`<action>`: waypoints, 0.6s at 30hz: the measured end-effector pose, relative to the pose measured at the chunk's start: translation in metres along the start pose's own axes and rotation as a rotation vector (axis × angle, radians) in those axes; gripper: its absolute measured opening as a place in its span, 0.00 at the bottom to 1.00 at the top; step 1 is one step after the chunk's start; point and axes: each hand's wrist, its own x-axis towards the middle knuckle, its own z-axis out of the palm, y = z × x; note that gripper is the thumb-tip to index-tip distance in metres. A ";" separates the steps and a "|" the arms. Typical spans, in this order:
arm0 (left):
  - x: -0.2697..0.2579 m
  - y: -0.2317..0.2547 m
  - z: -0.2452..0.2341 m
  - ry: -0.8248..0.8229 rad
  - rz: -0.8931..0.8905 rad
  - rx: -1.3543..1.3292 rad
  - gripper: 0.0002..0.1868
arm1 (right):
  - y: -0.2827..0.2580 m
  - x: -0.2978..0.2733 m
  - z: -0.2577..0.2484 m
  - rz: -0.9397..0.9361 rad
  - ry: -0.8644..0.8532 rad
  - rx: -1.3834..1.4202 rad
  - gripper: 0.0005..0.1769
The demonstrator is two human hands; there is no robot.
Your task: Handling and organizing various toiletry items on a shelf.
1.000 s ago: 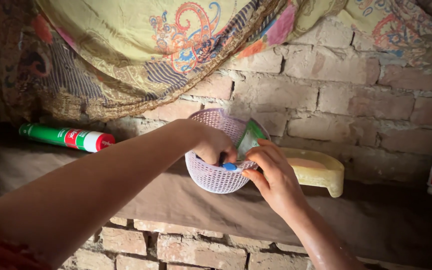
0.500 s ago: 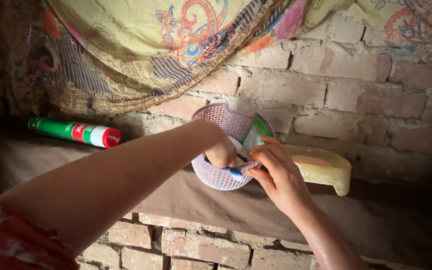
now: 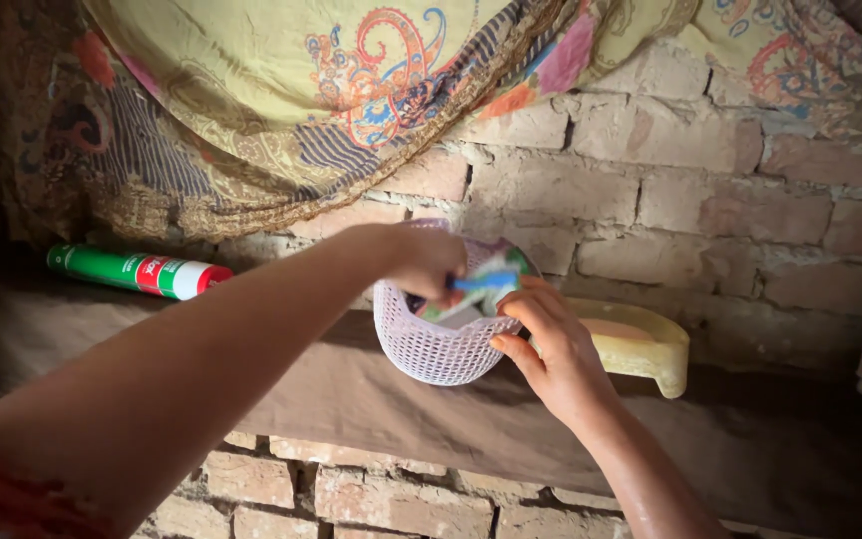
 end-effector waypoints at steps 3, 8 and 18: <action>-0.007 -0.019 -0.018 0.189 0.040 -0.033 0.12 | 0.002 0.003 0.001 0.015 0.011 -0.002 0.18; -0.034 -0.016 -0.045 0.410 -0.092 -0.204 0.13 | 0.002 0.013 0.007 0.084 0.024 0.006 0.18; -0.072 -0.032 -0.072 0.655 -0.116 -0.209 0.14 | -0.006 0.080 0.053 0.049 0.036 -0.017 0.20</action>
